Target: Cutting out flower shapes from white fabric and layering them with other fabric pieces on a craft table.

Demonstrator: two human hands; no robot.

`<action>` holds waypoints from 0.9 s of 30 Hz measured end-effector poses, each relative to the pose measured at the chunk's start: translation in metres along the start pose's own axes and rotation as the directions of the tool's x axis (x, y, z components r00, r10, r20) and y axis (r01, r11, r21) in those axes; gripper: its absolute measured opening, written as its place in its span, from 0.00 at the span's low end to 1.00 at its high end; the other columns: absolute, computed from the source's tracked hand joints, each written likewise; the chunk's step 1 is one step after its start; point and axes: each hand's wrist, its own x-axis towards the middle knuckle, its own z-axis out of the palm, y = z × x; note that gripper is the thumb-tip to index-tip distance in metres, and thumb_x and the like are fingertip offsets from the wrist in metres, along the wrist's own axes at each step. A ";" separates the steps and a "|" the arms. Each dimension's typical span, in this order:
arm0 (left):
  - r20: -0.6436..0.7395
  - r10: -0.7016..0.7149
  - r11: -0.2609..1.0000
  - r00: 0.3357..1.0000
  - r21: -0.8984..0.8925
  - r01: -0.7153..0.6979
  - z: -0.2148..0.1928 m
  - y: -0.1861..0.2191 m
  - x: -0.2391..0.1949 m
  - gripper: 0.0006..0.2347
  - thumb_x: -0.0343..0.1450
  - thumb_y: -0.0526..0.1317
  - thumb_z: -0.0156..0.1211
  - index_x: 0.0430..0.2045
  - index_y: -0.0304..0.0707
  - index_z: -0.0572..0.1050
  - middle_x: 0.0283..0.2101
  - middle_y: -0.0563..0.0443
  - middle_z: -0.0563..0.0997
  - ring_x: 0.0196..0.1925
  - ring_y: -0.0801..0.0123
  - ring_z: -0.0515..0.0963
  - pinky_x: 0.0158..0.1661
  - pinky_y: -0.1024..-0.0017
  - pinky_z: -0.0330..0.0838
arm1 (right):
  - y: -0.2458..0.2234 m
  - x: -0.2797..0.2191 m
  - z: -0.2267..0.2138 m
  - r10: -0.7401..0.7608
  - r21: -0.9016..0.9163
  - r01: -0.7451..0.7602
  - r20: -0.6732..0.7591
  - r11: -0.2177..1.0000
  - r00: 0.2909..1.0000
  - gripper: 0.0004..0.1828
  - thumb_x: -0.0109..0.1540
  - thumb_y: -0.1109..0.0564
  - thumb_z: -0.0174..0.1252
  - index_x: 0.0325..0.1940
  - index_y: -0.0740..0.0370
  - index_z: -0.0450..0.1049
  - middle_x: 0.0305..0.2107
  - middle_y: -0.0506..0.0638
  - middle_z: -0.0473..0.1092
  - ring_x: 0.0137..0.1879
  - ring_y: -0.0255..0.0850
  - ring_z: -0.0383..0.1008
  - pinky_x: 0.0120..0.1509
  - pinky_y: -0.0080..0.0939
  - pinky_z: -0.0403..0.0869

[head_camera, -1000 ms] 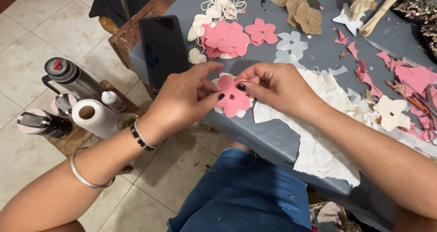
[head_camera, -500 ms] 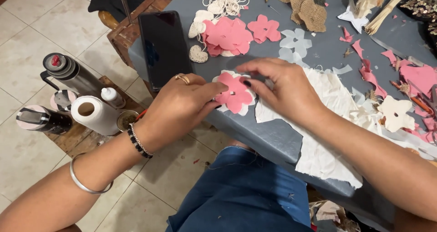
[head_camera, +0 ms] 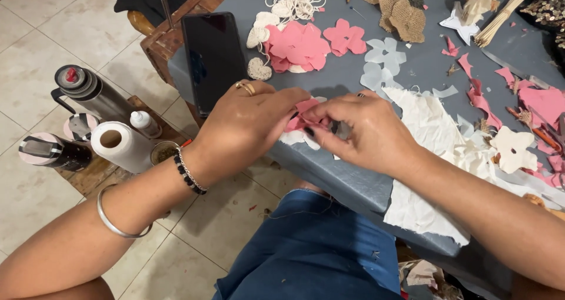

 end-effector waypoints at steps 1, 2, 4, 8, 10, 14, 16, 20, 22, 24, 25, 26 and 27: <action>-0.043 0.056 0.998 0.998 0.029 -0.054 0.001 0.000 0.002 0.05 0.77 0.28 0.56 0.44 0.30 0.76 0.24 0.52 0.69 0.25 0.60 0.67 0.31 0.64 0.64 | -0.002 0.002 -0.001 -0.014 0.007 0.015 -0.034 1.000 0.999 0.04 0.65 0.56 0.63 0.42 0.57 0.80 0.36 0.47 0.81 0.33 0.38 0.80 0.47 0.43 0.75; -0.043 0.056 0.998 0.998 0.029 -0.054 0.000 0.001 0.004 0.05 0.77 0.28 0.56 0.44 0.30 0.76 0.24 0.52 0.69 0.25 0.60 0.67 0.31 0.64 0.64 | -0.002 0.003 -0.001 -0.014 0.007 0.014 -0.033 1.000 0.999 0.04 0.65 0.56 0.63 0.42 0.57 0.80 0.36 0.47 0.81 0.33 0.38 0.80 0.47 0.43 0.75; -0.055 0.087 0.996 0.995 0.004 -0.087 -0.003 0.003 0.010 0.04 0.77 0.27 0.55 0.44 0.28 0.74 0.23 0.48 0.65 0.24 0.60 0.65 0.28 0.63 0.61 | -0.001 0.005 -0.002 0.080 0.088 -0.076 -0.041 0.993 0.996 0.05 0.65 0.58 0.64 0.44 0.60 0.81 0.35 0.49 0.80 0.32 0.36 0.77 0.35 0.36 0.72; -0.045 -0.022 1.000 0.999 0.016 0.023 -0.002 -0.004 -0.001 0.07 0.77 0.30 0.56 0.48 0.32 0.73 0.39 0.47 0.82 0.38 0.52 0.80 0.43 0.60 0.71 | -0.004 0.010 -0.008 0.326 0.271 -0.330 0.060 0.904 0.943 0.06 0.67 0.56 0.61 0.44 0.56 0.82 0.28 0.40 0.79 0.32 0.25 0.73 0.36 0.28 0.72; 0.044 -0.029 1.000 0.999 0.012 0.029 -0.002 -0.007 -0.009 0.10 0.78 0.38 0.57 0.51 0.36 0.72 0.36 0.55 0.80 0.35 0.58 0.79 0.42 0.61 0.69 | 0.000 0.011 -0.008 0.441 0.312 -0.445 0.085 0.840 0.893 0.06 0.66 0.57 0.60 0.44 0.56 0.82 0.29 0.42 0.80 0.26 0.26 0.69 0.27 0.28 0.67; 0.029 0.044 0.996 0.999 0.081 -0.047 0.003 -0.003 -0.016 0.04 0.78 0.31 0.50 0.34 0.37 0.72 0.23 0.52 0.63 0.27 0.60 0.66 0.28 0.64 0.57 | -0.004 0.010 -0.012 0.473 0.356 -0.441 -0.004 0.824 0.881 0.06 0.68 0.60 0.58 0.43 0.58 0.82 0.29 0.44 0.79 0.25 0.26 0.65 0.26 0.27 0.65; 0.033 0.018 0.998 0.999 0.060 -0.020 0.002 -0.001 -0.018 0.04 0.79 0.32 0.51 0.36 0.36 0.73 0.23 0.51 0.64 0.28 0.58 0.70 0.33 0.65 0.62 | -0.001 0.007 -0.014 0.286 0.210 -0.248 -0.172 0.946 0.943 0.06 0.69 0.63 0.58 0.47 0.64 0.80 0.33 0.49 0.80 0.36 0.32 0.80 0.41 0.30 0.77; 0.066 -0.035 0.999 0.997 0.032 0.033 -0.006 -0.002 -0.021 0.02 0.77 0.32 0.54 0.40 0.37 0.73 0.31 0.47 0.76 0.39 0.56 0.79 0.41 0.62 0.68 | -0.004 0.007 -0.011 0.060 0.046 -0.052 -0.186 0.998 0.981 0.06 0.69 0.64 0.59 0.48 0.66 0.80 0.38 0.55 0.81 0.41 0.40 0.82 0.44 0.37 0.81; 0.034 -0.009 0.995 0.999 0.096 0.006 -0.011 0.002 -0.020 0.02 0.77 0.35 0.59 0.37 0.37 0.75 0.28 0.52 0.76 0.36 0.60 0.78 0.41 0.63 0.69 | -0.003 0.005 -0.003 -0.157 -0.044 0.152 -0.147 0.987 0.977 0.05 0.68 0.61 0.62 0.46 0.60 0.82 0.32 0.47 0.82 0.35 0.37 0.83 0.48 0.40 0.77; 0.035 -0.008 0.994 0.999 0.110 0.004 -0.013 0.003 -0.022 0.03 0.75 0.35 0.61 0.38 0.36 0.75 0.29 0.51 0.77 0.36 0.59 0.79 0.42 0.62 0.69 | 0.001 -0.006 0.002 -0.148 -0.108 0.142 -0.053 0.984 0.987 0.13 0.65 0.51 0.64 0.51 0.57 0.80 0.40 0.46 0.81 0.40 0.38 0.81 0.51 0.44 0.71; 0.035 -0.015 0.993 0.999 0.117 0.011 -0.014 0.004 -0.024 0.04 0.74 0.34 0.63 0.38 0.35 0.75 0.30 0.51 0.78 0.37 0.58 0.79 0.42 0.62 0.70 | 0.003 -0.012 0.005 -0.128 -0.168 0.135 0.048 0.976 0.991 0.23 0.62 0.41 0.65 0.56 0.54 0.77 0.48 0.45 0.80 0.44 0.39 0.79 0.54 0.47 0.64; 0.034 -0.015 0.993 0.999 0.118 0.011 -0.016 0.006 -0.025 0.04 0.74 0.34 0.63 0.38 0.35 0.75 0.30 0.51 0.78 0.37 0.58 0.79 0.42 0.62 0.70 | 0.001 -0.008 -0.001 -0.130 -0.169 0.136 0.048 0.976 0.990 0.23 0.62 0.41 0.65 0.56 0.54 0.77 0.48 0.45 0.80 0.44 0.39 0.79 0.54 0.47 0.64; 0.023 -0.018 0.992 1.000 0.124 0.015 -0.018 0.008 -0.025 0.02 0.75 0.34 0.61 0.35 0.36 0.75 0.28 0.50 0.76 0.36 0.59 0.78 0.40 0.62 0.68 | 0.001 -0.002 -0.007 -0.087 -0.084 0.088 0.012 0.993 0.996 0.15 0.65 0.45 0.60 0.53 0.51 0.78 0.45 0.42 0.81 0.46 0.37 0.82 0.56 0.46 0.67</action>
